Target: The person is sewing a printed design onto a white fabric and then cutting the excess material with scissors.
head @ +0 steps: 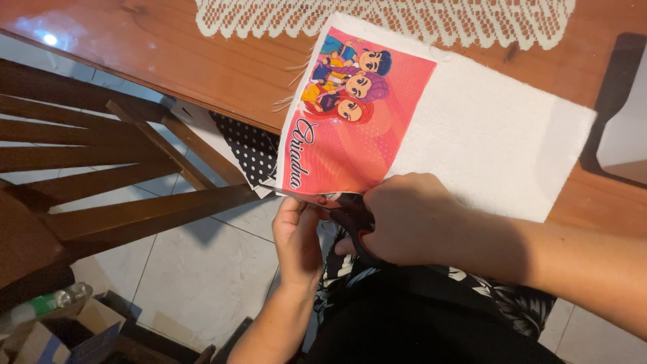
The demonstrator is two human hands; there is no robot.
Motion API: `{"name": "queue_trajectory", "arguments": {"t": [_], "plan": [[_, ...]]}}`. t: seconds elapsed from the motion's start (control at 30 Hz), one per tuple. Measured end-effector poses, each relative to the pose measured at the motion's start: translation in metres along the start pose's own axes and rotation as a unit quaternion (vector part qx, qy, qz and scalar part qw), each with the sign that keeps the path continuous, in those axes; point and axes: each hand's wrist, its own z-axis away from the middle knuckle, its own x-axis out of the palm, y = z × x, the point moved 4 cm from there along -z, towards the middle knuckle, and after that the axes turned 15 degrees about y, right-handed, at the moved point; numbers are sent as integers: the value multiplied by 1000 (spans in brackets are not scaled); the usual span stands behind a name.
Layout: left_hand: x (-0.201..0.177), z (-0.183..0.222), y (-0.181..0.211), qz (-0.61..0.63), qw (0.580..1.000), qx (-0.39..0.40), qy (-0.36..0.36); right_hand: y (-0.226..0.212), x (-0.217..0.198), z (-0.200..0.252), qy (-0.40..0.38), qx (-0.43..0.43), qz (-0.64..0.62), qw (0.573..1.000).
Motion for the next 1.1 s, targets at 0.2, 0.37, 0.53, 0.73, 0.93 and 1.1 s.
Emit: {"name": "queue_trajectory", "arguments": {"t": [0.2,0.37,0.53,0.73,0.93,1.1], "plan": [[12,11,39,54,998,1,14,5,3,2,-1,-2,-20,1000],[-18,-20,16,62,997,43,34,7,8,2,8,-5,-14,1000],[-18,-22,18,34,997,64,38,7,8,3,18,-11,-9,1000],[-18,-22,17,28,997,60,27,9,7,6,1,12,-20,1000],[-21,-24,12,26,998,56,28,13,14,4,26,-7,-13,1000],[-23,-23,6,38,998,50,24,16,20,6,29,-62,66,995]]}}
